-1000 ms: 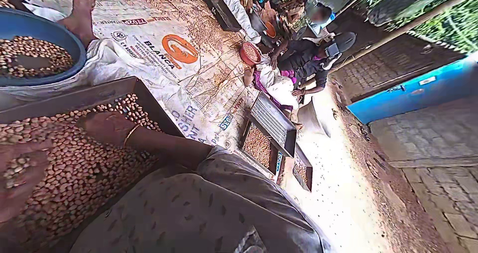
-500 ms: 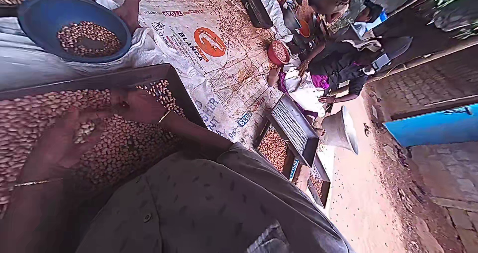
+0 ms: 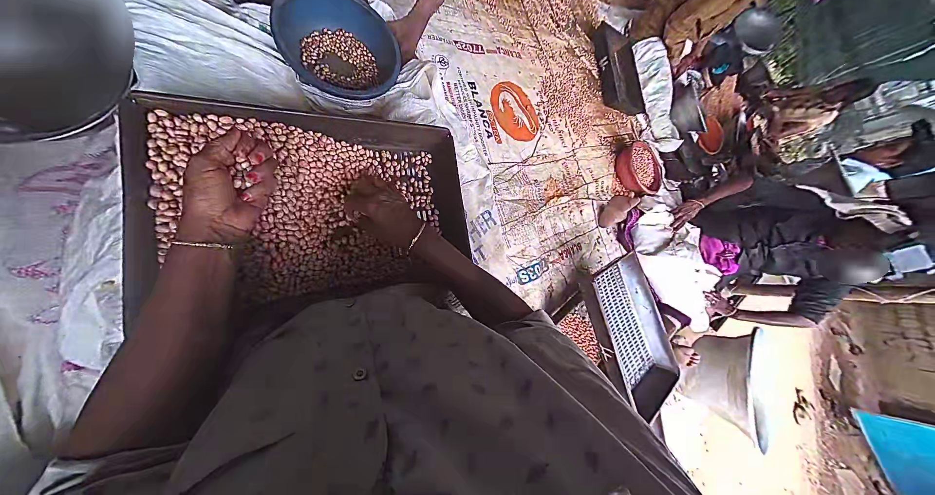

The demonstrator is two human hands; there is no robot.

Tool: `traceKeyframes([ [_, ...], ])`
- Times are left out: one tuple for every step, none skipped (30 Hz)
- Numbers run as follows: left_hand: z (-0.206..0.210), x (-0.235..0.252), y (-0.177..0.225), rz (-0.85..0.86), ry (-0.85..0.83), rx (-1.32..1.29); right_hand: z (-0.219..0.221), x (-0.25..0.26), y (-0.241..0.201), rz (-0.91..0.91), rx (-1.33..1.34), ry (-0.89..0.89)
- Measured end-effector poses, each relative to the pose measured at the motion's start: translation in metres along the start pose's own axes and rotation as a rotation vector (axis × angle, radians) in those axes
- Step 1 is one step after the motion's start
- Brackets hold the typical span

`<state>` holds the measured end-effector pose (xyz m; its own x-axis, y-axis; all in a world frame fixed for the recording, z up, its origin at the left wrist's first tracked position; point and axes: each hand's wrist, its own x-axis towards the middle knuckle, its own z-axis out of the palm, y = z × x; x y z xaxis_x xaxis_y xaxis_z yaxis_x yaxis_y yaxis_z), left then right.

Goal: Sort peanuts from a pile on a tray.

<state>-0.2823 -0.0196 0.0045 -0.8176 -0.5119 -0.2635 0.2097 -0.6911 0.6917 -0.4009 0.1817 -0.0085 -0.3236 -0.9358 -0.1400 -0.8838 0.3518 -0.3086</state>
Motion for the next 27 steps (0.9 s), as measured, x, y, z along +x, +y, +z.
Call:
traceKeyframes([
  [0.002, 0.000, 0.000, -0.007, 0.013, 0.006, -0.006, -0.010, 0.008, 0.077, 0.021, -0.010],
  [0.003, -0.001, 0.000, -0.017, 0.032, 0.017, -0.009, -0.022, 0.016, 0.129, 0.054, -0.017],
  [0.005, -0.001, 0.000, -0.028, 0.049, 0.026, -0.013, -0.033, 0.022, 0.142, 0.112, -0.027],
  [0.006, 0.000, 0.000, -0.038, 0.058, 0.034, -0.016, -0.043, 0.029, 0.108, 0.185, -0.042],
  [0.006, 0.001, -0.001, -0.046, 0.054, 0.043, -0.018, -0.051, 0.037, 0.057, 0.282, -0.073],
  [0.005, 0.002, -0.002, -0.052, 0.043, 0.056, -0.023, -0.055, 0.041, 0.022, 0.383, -0.079],
  [0.004, 0.002, -0.003, -0.057, 0.028, 0.081, -0.027, -0.056, 0.042, -0.002, 0.451, -0.037],
  [0.004, 0.002, -0.004, -0.058, 0.013, 0.095, -0.031, -0.051, 0.042, -0.003, 0.460, 0.031],
  [0.003, 0.002, -0.003, -0.058, 0.005, 0.102, -0.033, -0.042, 0.042, 0.011, 0.438, 0.105],
  [0.002, 0.002, -0.003, -0.063, -0.006, 0.100, -0.035, -0.031, 0.040, 0.025, 0.408, 0.168],
  [0.001, 0.003, -0.004, -0.067, -0.012, 0.095, -0.035, -0.019, 0.038, 0.021, 0.377, 0.220],
  [0.001, 0.003, -0.004, -0.068, -0.015, 0.095, -0.032, -0.006, 0.033, -0.015, 0.349, 0.268],
  [-0.001, 0.004, -0.004, -0.066, -0.015, 0.091, -0.027, 0.008, 0.026, -0.087, 0.323, 0.319],
  [-0.002, 0.004, -0.003, -0.061, -0.012, 0.090, -0.020, 0.022, 0.019, -0.167, 0.292, 0.342],
  [-0.002, 0.004, -0.003, -0.057, -0.011, 0.095, -0.012, 0.033, 0.014, -0.221, 0.239, 0.328],
  [-0.003, 0.004, -0.003, -0.050, -0.014, 0.097, -0.004, 0.042, 0.010, -0.220, 0.180, 0.269],
  [-0.004, 0.004, -0.003, -0.044, -0.017, 0.096, 0.001, 0.048, 0.010, -0.179, 0.145, 0.203],
  [-0.004, 0.004, -0.003, -0.042, -0.021, 0.092, 0.004, 0.051, 0.015, -0.131, 0.127, 0.189],
  [-0.003, 0.004, -0.003, -0.041, -0.025, 0.085, 0.003, 0.050, 0.024, -0.071, 0.108, 0.197],
  [-0.003, 0.004, -0.002, -0.041, -0.024, 0.074, -0.002, 0.044, 0.034, -0.001, 0.081, 0.208],
  [-0.003, 0.003, -0.002, -0.045, -0.016, 0.063, -0.009, 0.035, 0.043, 0.081, 0.061, 0.211],
  [-0.003, 0.003, -0.001, -0.054, -0.007, 0.060, -0.016, 0.022, 0.050, 0.165, 0.053, 0.180],
  [-0.002, 0.003, 0.000, -0.058, 0.000, 0.055, -0.024, 0.009, 0.054, 0.244, 0.056, 0.110],
  [0.000, 0.004, 0.001, -0.059, 0.000, 0.043, -0.031, -0.003, 0.057, 0.289, 0.062, 0.030],
  [0.000, 0.004, 0.002, -0.059, -0.005, 0.035, -0.036, -0.013, 0.057, 0.282, 0.094, -0.045],
  [0.000, 0.005, 0.002, -0.057, -0.015, 0.033, -0.038, -0.021, 0.055, 0.240, 0.137, -0.089],
  [0.000, 0.005, 0.001, -0.053, -0.022, 0.035, -0.038, -0.026, 0.049, 0.167, 0.198, -0.090],
])
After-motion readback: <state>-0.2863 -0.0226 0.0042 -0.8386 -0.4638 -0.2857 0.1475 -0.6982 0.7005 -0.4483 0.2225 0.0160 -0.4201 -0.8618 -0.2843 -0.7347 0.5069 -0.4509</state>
